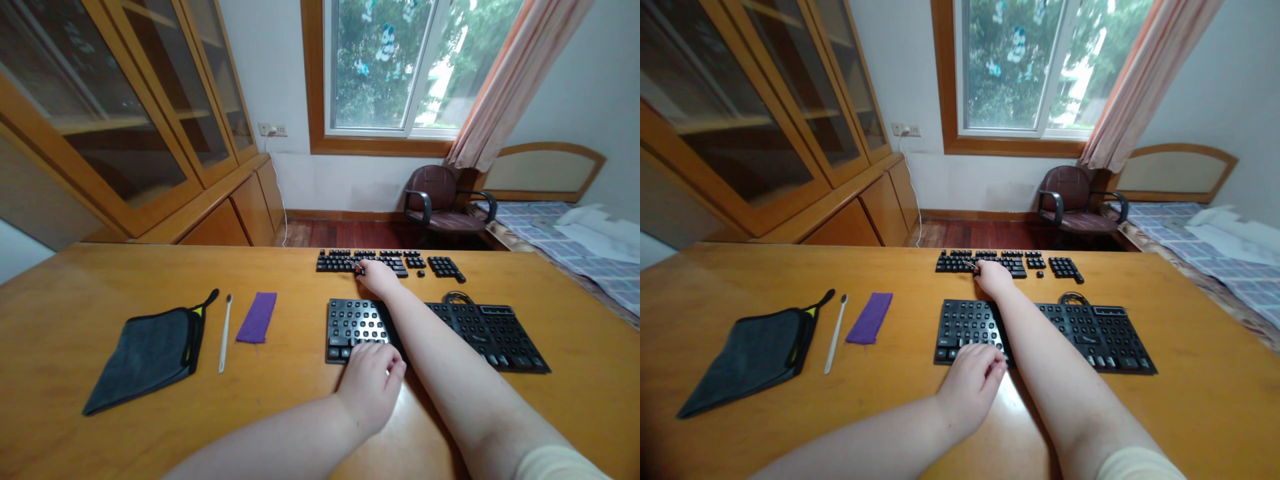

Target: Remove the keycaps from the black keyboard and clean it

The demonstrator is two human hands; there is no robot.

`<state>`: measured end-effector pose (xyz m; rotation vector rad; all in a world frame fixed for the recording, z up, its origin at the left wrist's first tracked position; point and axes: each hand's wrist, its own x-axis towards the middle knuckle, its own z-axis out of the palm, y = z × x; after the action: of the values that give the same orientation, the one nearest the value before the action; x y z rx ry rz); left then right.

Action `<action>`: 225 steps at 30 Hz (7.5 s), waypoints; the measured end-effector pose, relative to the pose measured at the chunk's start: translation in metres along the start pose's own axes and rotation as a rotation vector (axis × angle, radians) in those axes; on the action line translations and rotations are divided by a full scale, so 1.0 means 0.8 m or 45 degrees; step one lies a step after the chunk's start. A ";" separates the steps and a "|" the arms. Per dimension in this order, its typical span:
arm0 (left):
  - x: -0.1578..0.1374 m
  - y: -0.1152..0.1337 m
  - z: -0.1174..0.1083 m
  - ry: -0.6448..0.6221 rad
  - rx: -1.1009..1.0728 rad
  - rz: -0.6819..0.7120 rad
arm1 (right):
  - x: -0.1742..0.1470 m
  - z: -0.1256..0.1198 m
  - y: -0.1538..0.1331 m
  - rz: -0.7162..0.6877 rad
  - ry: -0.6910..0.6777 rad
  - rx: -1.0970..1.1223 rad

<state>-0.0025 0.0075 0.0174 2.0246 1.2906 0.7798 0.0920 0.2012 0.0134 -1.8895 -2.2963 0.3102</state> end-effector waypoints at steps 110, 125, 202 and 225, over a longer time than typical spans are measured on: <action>0.023 -0.027 -0.003 0.401 -0.412 -0.254 | -0.154 -0.006 0.044 -0.724 0.204 1.125; 0.023 -0.039 0.006 0.508 -0.544 -0.229 | -0.149 -0.005 0.046 -0.980 0.236 1.199; 0.029 -0.029 0.003 0.437 -1.312 -0.435 | -0.152 0.001 0.044 -0.662 0.158 0.889; 0.182 -0.102 -0.105 0.173 0.147 -0.341 | -0.150 -0.004 0.048 -0.701 0.294 1.107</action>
<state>-0.0601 0.1844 0.0326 1.8579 1.6781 0.7406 0.1529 0.0910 0.0086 -0.8039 -1.9291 0.7895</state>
